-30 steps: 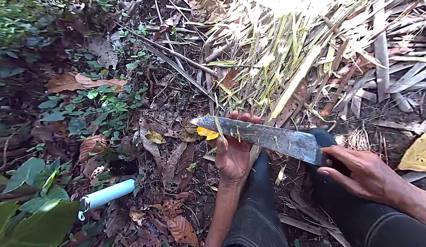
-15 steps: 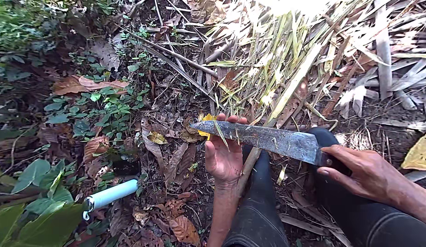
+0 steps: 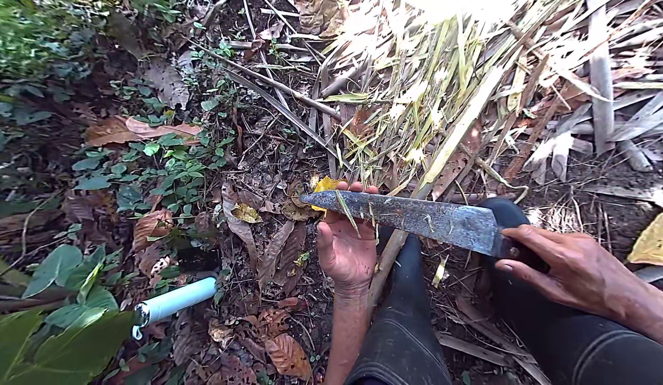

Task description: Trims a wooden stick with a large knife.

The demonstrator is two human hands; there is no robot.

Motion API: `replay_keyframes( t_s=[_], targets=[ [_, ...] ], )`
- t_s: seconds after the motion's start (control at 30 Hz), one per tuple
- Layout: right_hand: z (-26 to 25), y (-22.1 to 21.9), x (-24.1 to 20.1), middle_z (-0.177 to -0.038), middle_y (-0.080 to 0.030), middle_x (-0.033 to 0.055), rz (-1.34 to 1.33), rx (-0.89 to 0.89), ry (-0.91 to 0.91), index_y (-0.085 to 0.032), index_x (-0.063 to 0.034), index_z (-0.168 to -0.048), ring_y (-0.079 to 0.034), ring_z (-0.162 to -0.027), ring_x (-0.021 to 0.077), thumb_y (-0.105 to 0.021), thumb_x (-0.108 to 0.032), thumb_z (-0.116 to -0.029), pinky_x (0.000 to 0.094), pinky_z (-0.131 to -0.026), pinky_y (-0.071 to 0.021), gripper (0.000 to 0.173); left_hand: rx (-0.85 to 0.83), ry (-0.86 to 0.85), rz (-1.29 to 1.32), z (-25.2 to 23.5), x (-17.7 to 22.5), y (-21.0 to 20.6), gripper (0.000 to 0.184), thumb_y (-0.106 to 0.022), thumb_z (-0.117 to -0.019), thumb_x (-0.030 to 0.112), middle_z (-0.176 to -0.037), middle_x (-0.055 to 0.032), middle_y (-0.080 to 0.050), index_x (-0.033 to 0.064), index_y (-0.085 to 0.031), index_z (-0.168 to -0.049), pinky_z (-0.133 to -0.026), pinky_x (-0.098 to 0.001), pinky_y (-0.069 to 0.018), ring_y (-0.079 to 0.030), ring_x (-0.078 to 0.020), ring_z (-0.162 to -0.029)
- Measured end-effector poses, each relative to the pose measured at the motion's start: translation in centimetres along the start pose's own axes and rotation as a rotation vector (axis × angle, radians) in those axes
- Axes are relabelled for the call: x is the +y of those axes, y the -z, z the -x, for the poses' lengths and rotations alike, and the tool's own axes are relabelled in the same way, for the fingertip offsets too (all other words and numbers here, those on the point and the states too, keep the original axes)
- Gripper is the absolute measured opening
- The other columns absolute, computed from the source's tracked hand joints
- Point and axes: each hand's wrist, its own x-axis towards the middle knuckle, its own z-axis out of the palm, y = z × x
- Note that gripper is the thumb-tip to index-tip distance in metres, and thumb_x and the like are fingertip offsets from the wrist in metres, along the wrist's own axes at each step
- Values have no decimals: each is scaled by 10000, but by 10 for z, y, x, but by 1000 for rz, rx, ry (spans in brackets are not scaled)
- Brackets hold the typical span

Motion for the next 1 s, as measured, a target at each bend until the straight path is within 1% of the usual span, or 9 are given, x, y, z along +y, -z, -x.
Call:
replay_keyframes(
  t_s=[0.17, 0.3, 0.43, 0.53, 0.6, 0.67, 0.83, 0.93, 1.0],
  targets=[
    [1, 1, 1, -797, -673, 126, 9, 0, 3, -658, -42, -1103, -647, -609, 239, -446, -587, -1032, 398, -490, -490, 589, -20, 67, 24, 5, -5, 0, 589, -709, -903, 475, -1395, -157, -615, 119, -626, -1364, -1049, -518, -500, -593, -330, -1287],
    [1, 0, 1, -801, -676, 127, 24, 4, 4, -659, -43, -1106, -650, -612, 239, -453, -590, -1028, 402, -491, -494, 590, -13, 129, 32, 10, -8, 1, 620, -728, -889, 478, -1399, -177, -611, 94, -626, -1365, -1076, -532, -479, -589, -346, -1294],
    [3, -1, 2, -810, -684, 131, 21, 1, 2, -663, -41, -1107, -656, -619, 246, -463, -585, -1026, 401, -497, -498, 585, -15, 150, 26, 14, -11, 1, 615, -745, -874, 470, -1384, -166, -616, 97, -625, -1349, -1061, -498, -495, -612, -319, -1254],
    [3, -1, 2, -808, -680, 129, 20, 2, 7, -660, -41, -1107, -654, -622, 241, -459, -587, -1027, 395, -499, -495, 587, -39, 157, 21, 13, -11, 2, 632, -732, -881, 488, -1402, -177, -608, 103, -619, -1369, -1082, -512, -479, -596, -338, -1286],
    [2, 0, 2, -808, -680, 130, 21, 3, 9, -661, -39, -1104, -655, -621, 241, -464, -587, -1025, 395, -498, -497, 588, -53, 178, 6, 14, -11, 3, 642, -731, -875, 508, -1413, -169, -605, 121, -622, -1375, -1101, -520, -462, -580, -341, -1310],
    [2, 0, 2, -805, -678, 125, 24, 5, 9, -661, -42, -1100, -653, -619, 239, -464, -589, -1024, 393, -496, -497, 587, -54, 203, -5, 15, -13, 3, 649, -736, -862, 523, -1412, -171, -605, 130, -630, -1367, -1096, -531, -459, -575, -346, -1314],
    [2, 0, 1, -807, -678, 124, 19, 4, 14, -662, -41, -1103, -648, -618, 237, -470, -578, -1026, 392, -498, -494, 576, -43, 204, -2, 16, -16, 4, 659, -748, -849, 526, -1408, -181, -606, 123, -633, -1358, -1099, -542, -455, -569, -362, -1319],
    [1, 0, 1, -806, -677, 125, 15, 5, 15, -663, -38, -1101, -648, -619, 238, -473, -573, -1024, 389, -499, -493, 573, -31, 182, 31, 16, -13, 3, 639, -750, -848, 508, -1408, -169, -608, 130, -642, -1352, -1103, -552, -449, -566, -361, -1323],
    [1, 0, 1, -800, -674, 125, 16, 5, 12, -664, -39, -1102, -648, -615, 238, -472, -583, -1023, 390, -497, -492, 582, -33, 162, 46, 14, -11, 2, 632, -754, -851, 491, -1399, -168, -615, 113, -647, -1347, -1112, -551, -444, -571, -355, -1319]
  ],
)
